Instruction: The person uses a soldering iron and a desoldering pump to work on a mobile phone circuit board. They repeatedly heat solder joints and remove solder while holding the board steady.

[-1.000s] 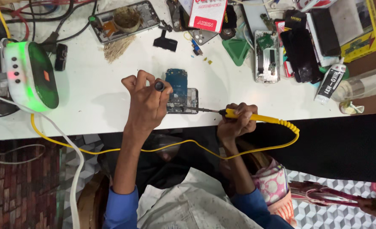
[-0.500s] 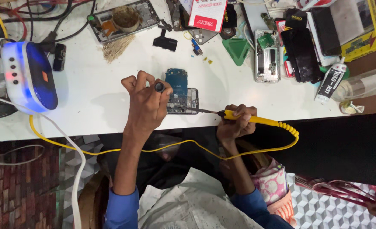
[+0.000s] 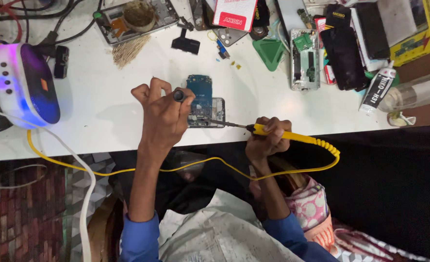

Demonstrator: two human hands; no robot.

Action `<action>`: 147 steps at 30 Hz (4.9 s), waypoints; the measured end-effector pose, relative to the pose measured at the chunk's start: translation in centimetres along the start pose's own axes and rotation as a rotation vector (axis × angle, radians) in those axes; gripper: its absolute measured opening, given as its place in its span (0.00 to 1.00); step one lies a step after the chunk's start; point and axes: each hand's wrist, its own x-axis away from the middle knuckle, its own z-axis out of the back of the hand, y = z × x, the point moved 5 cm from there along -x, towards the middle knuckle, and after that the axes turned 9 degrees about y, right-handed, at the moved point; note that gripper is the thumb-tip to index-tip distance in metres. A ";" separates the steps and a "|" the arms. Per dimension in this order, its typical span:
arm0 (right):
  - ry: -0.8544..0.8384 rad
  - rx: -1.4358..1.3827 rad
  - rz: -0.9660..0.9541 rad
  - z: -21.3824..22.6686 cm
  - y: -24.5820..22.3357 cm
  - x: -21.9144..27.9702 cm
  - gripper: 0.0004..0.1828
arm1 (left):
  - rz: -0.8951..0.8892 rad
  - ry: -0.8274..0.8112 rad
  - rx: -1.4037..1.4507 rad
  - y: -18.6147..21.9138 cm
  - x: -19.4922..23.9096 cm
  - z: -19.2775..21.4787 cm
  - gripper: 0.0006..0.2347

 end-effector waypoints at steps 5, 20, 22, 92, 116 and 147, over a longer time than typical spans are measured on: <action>0.035 -0.004 -0.034 -0.1 -0.2 -0.5 0.21 | -0.014 -0.010 0.004 -0.2 -0.1 -0.4 0.08; 0.031 0.016 0.007 0.7 0.2 -0.1 0.21 | -0.006 -0.007 -0.006 -0.4 0.0 -0.2 0.04; 0.058 0.047 0.036 1.3 0.6 0.2 0.20 | 0.007 -0.007 -0.008 -0.6 0.2 -0.3 0.05; 0.021 0.123 0.039 0.2 -0.5 0.3 0.22 | 0.141 -0.049 -0.105 -1.6 1.6 -1.5 0.37; -0.010 0.044 0.039 0.9 0.5 0.9 0.21 | 0.105 -0.038 -0.101 -1.7 1.5 -1.6 0.35; -0.185 0.399 -0.175 -0.4 -8.2 -1.9 0.23 | 0.159 -0.068 -0.100 -1.8 1.6 -1.7 0.33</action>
